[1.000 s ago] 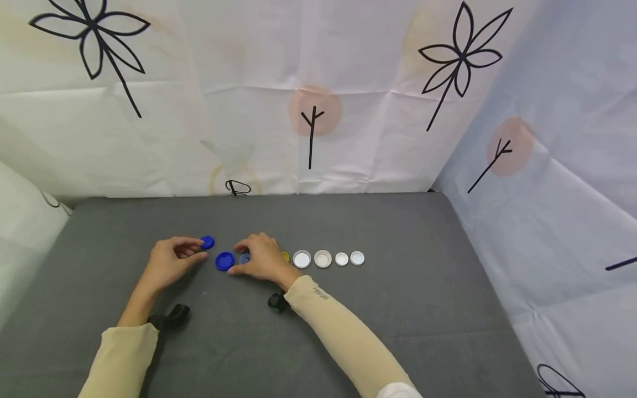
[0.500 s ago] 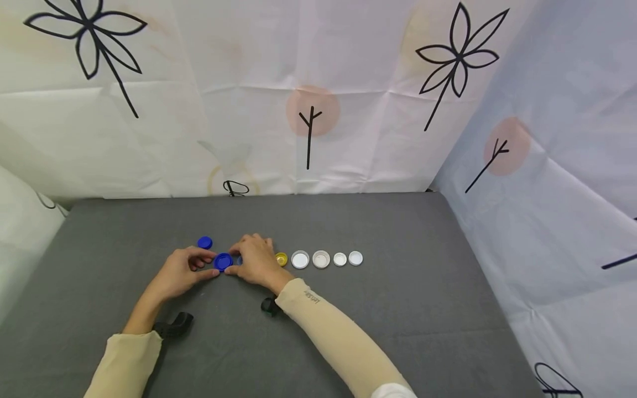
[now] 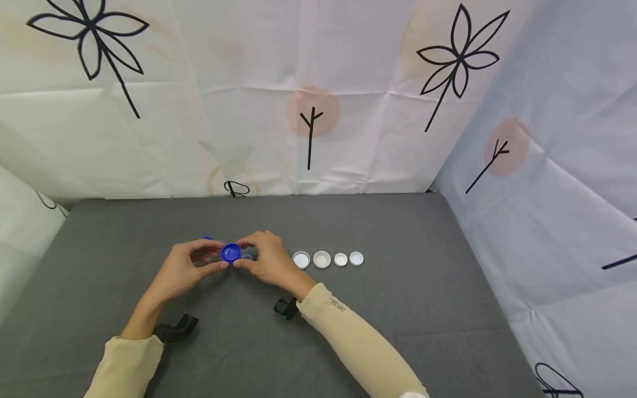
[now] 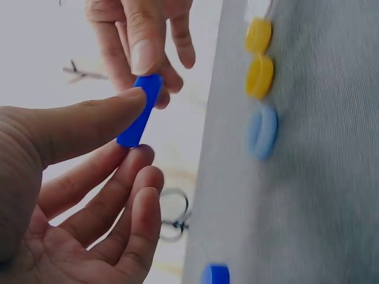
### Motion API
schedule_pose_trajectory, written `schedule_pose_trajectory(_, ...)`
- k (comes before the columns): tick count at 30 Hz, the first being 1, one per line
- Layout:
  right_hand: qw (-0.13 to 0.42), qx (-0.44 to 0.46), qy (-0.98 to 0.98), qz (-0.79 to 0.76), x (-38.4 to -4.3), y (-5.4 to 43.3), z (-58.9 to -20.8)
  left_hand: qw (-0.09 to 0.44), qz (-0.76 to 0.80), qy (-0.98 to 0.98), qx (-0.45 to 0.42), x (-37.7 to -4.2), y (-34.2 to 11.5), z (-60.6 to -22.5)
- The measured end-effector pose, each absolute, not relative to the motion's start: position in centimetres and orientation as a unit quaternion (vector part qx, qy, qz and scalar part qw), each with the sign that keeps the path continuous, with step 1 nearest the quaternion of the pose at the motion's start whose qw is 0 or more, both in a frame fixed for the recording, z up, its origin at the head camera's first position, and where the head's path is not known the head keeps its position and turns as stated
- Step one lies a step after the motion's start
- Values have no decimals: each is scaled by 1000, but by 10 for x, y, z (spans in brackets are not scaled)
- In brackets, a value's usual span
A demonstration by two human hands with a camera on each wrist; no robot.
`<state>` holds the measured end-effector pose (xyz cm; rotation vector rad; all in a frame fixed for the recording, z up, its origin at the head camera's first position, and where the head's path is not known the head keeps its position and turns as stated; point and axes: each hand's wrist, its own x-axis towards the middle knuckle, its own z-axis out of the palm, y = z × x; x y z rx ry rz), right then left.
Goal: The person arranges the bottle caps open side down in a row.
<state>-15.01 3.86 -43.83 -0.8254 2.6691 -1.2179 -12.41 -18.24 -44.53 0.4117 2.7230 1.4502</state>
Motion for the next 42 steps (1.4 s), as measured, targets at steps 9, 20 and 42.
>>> schedule_pose_trajectory(9,1,-283,841,-461,-142,84,-427,-8,500,849,168,-124,-141,-431)
schedule_pose_trajectory(20,-31,-260,836,-482,-135,131,-415,-21,530,822,206,-133,-93,-426)
schedule_pose_trajectory(42,21,-233,808,-540,-136,148,-411,65,670,716,186,-140,-85,-421)
